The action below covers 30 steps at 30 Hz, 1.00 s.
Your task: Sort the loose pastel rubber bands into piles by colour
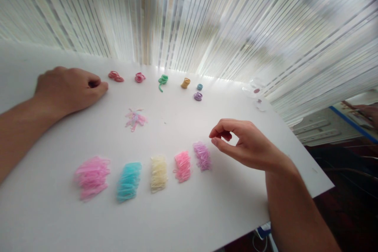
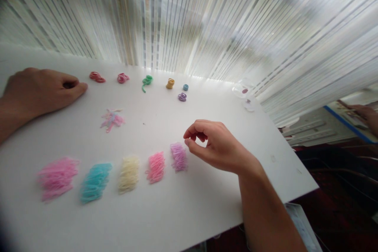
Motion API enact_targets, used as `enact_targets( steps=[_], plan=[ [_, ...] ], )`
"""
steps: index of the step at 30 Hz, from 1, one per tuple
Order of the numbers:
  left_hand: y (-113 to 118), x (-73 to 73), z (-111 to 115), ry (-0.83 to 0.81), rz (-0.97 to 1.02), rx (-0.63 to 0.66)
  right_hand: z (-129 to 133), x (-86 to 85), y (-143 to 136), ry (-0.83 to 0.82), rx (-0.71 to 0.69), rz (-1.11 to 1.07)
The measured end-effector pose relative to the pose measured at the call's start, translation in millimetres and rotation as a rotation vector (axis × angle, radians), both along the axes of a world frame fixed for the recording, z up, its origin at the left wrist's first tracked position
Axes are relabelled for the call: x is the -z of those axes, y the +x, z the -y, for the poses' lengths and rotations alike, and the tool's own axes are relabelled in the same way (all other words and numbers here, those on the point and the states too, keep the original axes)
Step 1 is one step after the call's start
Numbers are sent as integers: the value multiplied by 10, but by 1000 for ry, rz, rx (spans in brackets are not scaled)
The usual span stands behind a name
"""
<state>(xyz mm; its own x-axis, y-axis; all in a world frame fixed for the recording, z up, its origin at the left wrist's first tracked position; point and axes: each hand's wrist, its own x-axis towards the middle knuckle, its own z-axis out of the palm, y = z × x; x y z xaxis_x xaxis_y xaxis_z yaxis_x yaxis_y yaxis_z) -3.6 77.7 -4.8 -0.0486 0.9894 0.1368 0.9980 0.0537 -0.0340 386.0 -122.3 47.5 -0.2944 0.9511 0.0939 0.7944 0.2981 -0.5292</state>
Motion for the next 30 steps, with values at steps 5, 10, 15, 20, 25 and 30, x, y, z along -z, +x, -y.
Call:
enact_targets(
  steps=[5,10,15,20,25,30],
  plan=[
    [3,9,-18,3,3,20,-69,64,45,159,72,-31],
    [35,-47,54,12,21,52,-151,158,101,277,97,33],
    [71,-89,143,0,66,99,-206,268,172,302,117,68],
    [37,-19,115,33,117,120,-280,408,167,253,175,-60],
    [9,30,97,49,154,156,-411,337,1,172,184,-82],
    [23,12,120,38,166,165,-656,-51,-380,179,21,-47]
  ],
)
